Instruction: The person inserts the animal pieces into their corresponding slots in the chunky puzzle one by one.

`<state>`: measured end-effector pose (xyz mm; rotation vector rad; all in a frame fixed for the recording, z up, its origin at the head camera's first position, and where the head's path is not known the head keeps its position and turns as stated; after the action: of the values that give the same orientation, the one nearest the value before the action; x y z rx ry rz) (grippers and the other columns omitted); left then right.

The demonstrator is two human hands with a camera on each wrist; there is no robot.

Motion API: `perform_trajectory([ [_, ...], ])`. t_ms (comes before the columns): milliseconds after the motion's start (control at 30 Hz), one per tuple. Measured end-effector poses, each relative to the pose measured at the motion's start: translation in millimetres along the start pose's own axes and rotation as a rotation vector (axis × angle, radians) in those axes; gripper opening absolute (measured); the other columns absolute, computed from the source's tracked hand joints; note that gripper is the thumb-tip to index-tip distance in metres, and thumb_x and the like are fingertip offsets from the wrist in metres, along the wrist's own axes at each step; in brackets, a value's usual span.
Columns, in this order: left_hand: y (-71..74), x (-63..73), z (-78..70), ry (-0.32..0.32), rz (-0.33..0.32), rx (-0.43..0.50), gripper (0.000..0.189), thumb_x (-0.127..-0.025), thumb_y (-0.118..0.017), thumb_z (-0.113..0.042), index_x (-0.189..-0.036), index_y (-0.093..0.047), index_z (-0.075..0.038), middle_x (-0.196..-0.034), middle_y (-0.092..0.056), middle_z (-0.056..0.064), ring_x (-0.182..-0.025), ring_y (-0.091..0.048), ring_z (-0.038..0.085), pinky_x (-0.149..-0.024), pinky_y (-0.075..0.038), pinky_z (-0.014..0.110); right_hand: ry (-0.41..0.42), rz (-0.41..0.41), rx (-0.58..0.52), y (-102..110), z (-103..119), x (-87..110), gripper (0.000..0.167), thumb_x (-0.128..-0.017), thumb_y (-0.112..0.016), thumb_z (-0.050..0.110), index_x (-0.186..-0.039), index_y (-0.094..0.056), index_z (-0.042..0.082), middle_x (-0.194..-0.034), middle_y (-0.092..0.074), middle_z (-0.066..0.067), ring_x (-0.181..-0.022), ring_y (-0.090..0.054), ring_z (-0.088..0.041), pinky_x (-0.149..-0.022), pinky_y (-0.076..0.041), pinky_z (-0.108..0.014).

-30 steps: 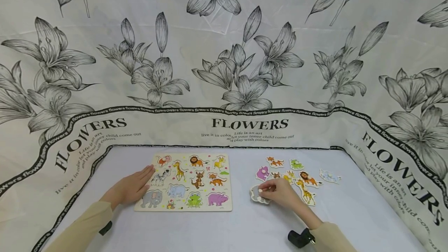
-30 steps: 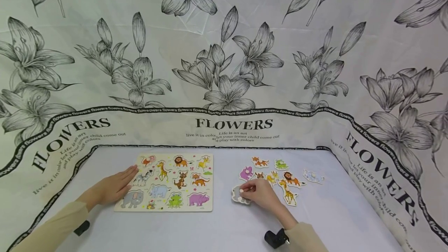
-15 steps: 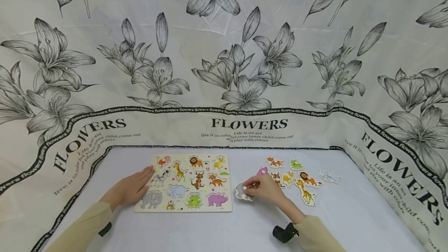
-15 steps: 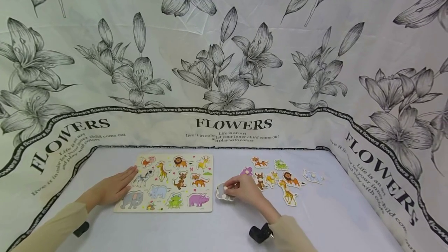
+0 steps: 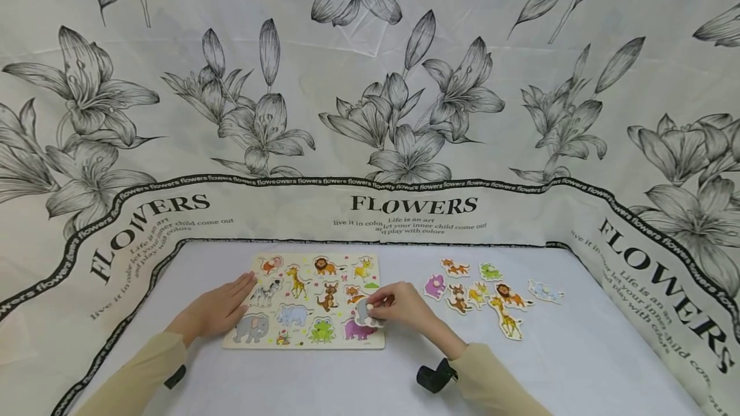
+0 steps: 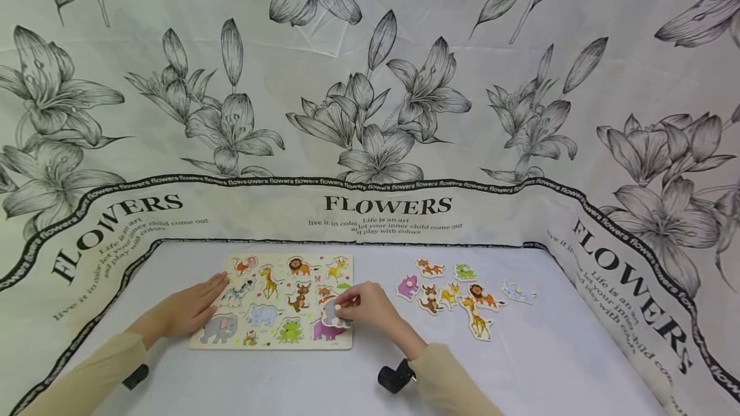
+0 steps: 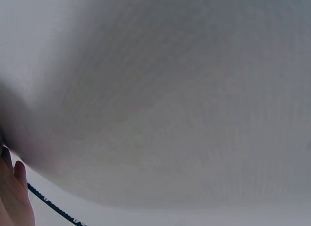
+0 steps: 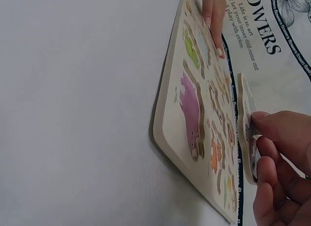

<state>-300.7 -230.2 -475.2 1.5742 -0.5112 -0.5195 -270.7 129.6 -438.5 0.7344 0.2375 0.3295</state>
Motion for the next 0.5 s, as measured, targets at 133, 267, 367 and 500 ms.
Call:
perform_trajectory([
  [133, -0.3, 0.1, 0.2, 0.001, -0.004, 0.011, 0.056, -0.099, -0.043, -0.026, -0.145, -0.035, 0.006, -0.153, -0.033, 0.022, -0.141, -0.034, 0.039, -0.113, -0.036, 0.048, 0.017, 0.012, -0.005, -9.4, 8.8, -4.7, 0.014, -0.08, -0.077, 0.016, -0.091, -0.077, 0.009, -0.078, -0.07, 0.001, -0.062, -0.05, -0.004, -0.053, -0.041, -0.015],
  [267, -1.9, 0.2, 1.0, -0.014, -0.045, -0.001, 0.055, -0.099, -0.045, -0.027, -0.144, -0.038, 0.005, -0.151, -0.036, 0.022, -0.138, -0.037, 0.039, -0.11, -0.039, 0.047, 0.031, 0.018, -0.001, -18.1, 15.7, -7.2, 0.014, -0.079, -0.077, 0.014, -0.091, -0.076, 0.007, -0.077, -0.071, -0.001, -0.06, -0.05, -0.004, -0.051, -0.041, -0.015],
  [367, -2.1, 0.4, 0.9, -0.025, -0.079, -0.027, 0.055, -0.099, -0.046, -0.028, -0.142, -0.041, 0.005, -0.149, -0.04, 0.022, -0.136, -0.041, 0.039, -0.107, -0.042, 0.046, 0.03, 0.029, -0.01, -24.7, 19.5, -8.4, 0.014, -0.079, -0.077, 0.013, -0.092, -0.076, 0.006, -0.077, -0.07, -0.001, -0.058, -0.05, -0.003, -0.049, -0.042, -0.015],
  [500, -1.3, 0.7, 0.1, -0.024, -0.074, -0.01, 0.055, -0.098, -0.047, -0.026, -0.142, -0.04, 0.006, -0.15, -0.039, 0.022, -0.137, -0.04, 0.039, -0.108, -0.041, 0.048, 0.037, 0.043, -0.016, -33.8, 23.9, -10.2, 0.014, -0.08, -0.077, 0.013, -0.092, -0.076, 0.007, -0.075, -0.069, 0.001, -0.056, -0.049, -0.002, -0.048, -0.042, -0.015],
])
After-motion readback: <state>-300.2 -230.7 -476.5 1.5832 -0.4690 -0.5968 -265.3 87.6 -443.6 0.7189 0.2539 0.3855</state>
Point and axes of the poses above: each hand's wrist, its own x-axis away from the middle knuckle, its own y-axis out of the back of the hand, z = x × y, the point moved 5 cm from there along -x, towards the middle knuckle
